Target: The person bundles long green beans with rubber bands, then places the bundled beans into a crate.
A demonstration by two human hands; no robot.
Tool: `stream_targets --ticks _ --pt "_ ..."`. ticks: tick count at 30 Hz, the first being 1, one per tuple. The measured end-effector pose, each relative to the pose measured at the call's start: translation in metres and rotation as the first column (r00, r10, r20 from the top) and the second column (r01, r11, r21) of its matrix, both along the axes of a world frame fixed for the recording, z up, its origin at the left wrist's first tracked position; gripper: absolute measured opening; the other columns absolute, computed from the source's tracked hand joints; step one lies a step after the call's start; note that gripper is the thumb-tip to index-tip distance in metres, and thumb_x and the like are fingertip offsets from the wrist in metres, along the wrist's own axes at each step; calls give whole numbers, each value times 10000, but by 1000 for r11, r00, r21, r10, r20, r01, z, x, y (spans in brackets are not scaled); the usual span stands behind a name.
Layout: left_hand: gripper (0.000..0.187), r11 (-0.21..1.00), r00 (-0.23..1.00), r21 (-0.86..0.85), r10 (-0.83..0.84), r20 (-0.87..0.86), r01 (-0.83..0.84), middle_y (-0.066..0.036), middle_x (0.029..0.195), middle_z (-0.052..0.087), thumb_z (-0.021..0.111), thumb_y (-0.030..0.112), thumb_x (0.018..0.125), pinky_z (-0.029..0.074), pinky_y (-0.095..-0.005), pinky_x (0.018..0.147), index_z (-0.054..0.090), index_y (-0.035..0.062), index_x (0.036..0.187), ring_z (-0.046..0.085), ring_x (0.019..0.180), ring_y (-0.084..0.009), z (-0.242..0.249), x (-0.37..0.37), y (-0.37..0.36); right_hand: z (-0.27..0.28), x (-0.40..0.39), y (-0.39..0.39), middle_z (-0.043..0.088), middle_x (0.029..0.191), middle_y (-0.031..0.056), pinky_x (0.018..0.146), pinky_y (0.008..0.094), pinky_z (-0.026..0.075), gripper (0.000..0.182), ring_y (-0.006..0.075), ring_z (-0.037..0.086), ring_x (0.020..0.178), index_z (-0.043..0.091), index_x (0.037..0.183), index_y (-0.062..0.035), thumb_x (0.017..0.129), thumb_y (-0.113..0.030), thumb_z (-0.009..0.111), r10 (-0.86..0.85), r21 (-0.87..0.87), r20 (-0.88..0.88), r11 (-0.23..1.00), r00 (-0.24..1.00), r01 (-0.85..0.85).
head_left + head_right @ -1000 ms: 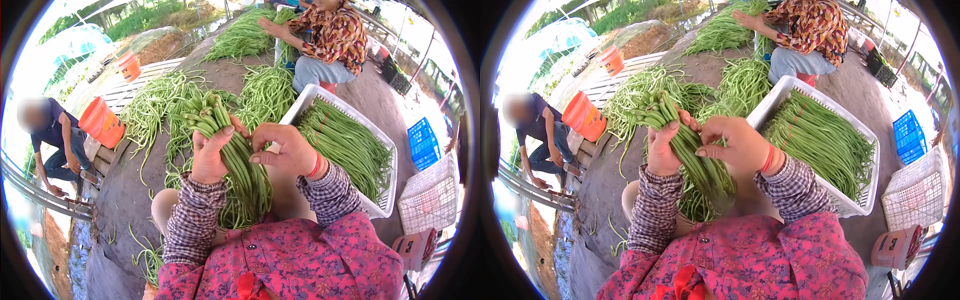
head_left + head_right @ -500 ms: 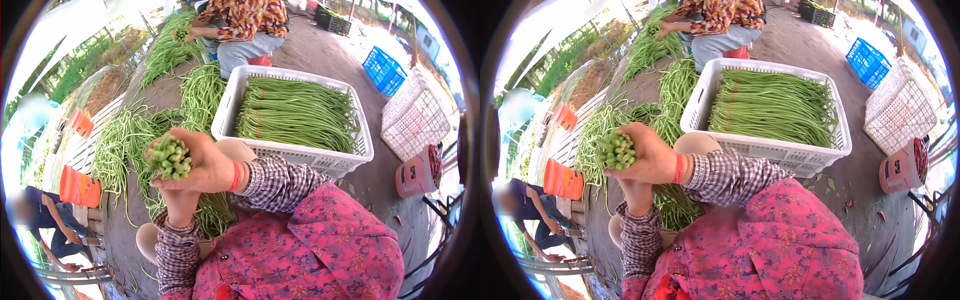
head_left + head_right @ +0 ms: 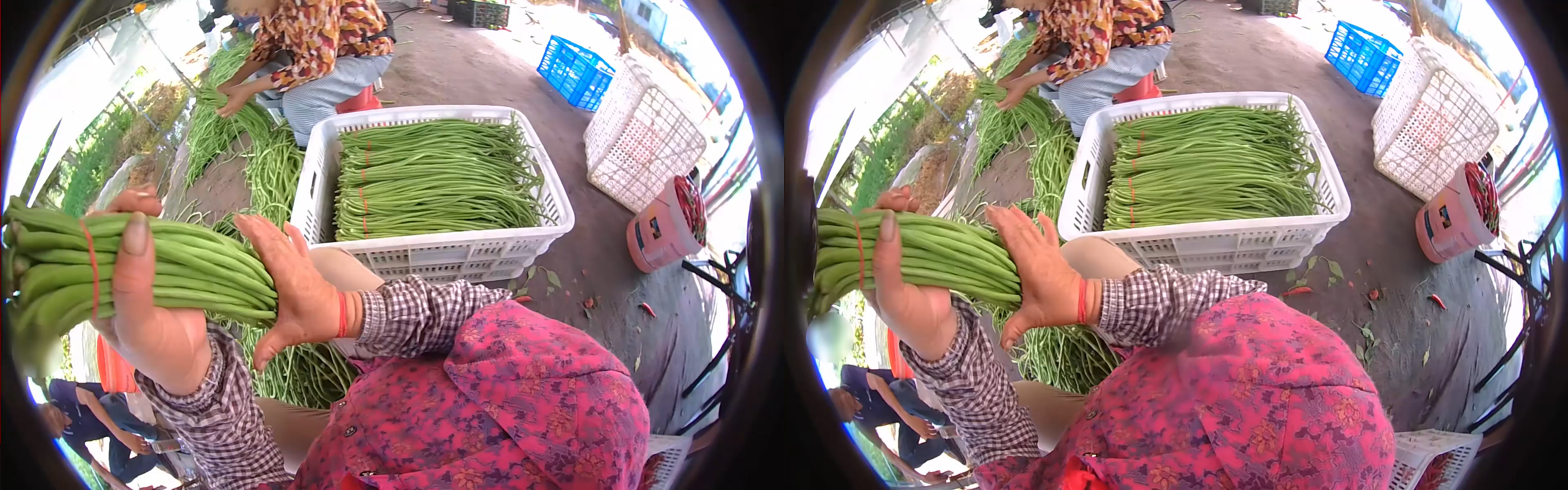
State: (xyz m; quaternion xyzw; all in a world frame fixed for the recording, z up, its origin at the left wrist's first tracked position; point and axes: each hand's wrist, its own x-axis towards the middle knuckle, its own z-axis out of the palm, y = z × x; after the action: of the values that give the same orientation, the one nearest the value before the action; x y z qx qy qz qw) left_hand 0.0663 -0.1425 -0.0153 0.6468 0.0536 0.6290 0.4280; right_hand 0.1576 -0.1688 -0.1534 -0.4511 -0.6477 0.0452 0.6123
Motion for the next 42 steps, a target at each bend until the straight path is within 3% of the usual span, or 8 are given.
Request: stream_targets --ticks 6,11,16,21,26,30,37,42 --pt "307 919 922 -121 -357 149 375 -167 989 599 598 105 830 482 -388 860 507 -5 1101 580 975 -257 19 36 10 19 42 9 581 1105 93 890 278 455 723 129 551 1012 389 1263 19 614 16 706 473 209 -571 874 671 -438" --pt "286 811 786 -97 -519 336 577 -218 1125 536 587 62 823 331 -539 1032 517 -35 1083 444 1173 -375 54 42 54 112 155 -26 634 948 50 725 272 507 563 96 594 788 510 1168 0 662 -57 749 126 -218 106 971 986 -100" --pt "242 673 694 -236 -568 442 701 -155 1040 595 603 127 804 393 -500 944 582 -1 1009 542 1035 -295 16 106 65 181 216 -52 634 797 90 607 370 534 159 210 619 698 621 957 -18 821 -88 665 -56 -129 660 974 749 187" --pt "168 295 670 -649 -583 460 701 -89 1043 561 615 81 810 448 -486 890 556 51 964 531 1002 -251 -108 173 97 115 314 -52 620 939 81 775 299 493 600 159 590 806 533 1153 -1 577 -72 685 100 -723 458 620 883 305" --pt "407 105 843 -979 -498 -204 -175 -145 1309 431 643 50 821 438 -498 938 492 -7 1194 487 1089 -312 -246 207 119 -113 356 -48 297 1435 215 1116 406 213 992 334 263 1347 256 1421 -49 682 -533 708 321 -869 494 202 808 451" --pt "605 67 825 -986 -541 -162 -150 -207 1338 360 686 90 809 443 -513 964 353 -30 1299 457 1143 -335 -281 217 160 -113 337 -50 272 1454 151 1079 556 186 1034 381 222 1343 252 1437 -149 640 -638 692 213 -804 594 145 776 576" --pt "664 879 277 -200 -81 -958 -433 -185 1116 570 760 322 737 468 -398 927 483 -28 1229 562 1041 -304 -255 216 147 -82 310 -11 439 1335 140 1034 499 254 844 307 367 1274 450 1306 -76 683 -608 655 51 -612 750 433 660 662" --pt "640 951 499 -12 151 -854 -309 -179 1011 617 797 333 665 455 -391 868 494 -10 1113 587 968 -329 -287 209 161 -127 286 13 499 1233 125 989 451 333 687 285 433 1198 476 1281 -116 773 -561 601 43 -622 711 503 702 600"
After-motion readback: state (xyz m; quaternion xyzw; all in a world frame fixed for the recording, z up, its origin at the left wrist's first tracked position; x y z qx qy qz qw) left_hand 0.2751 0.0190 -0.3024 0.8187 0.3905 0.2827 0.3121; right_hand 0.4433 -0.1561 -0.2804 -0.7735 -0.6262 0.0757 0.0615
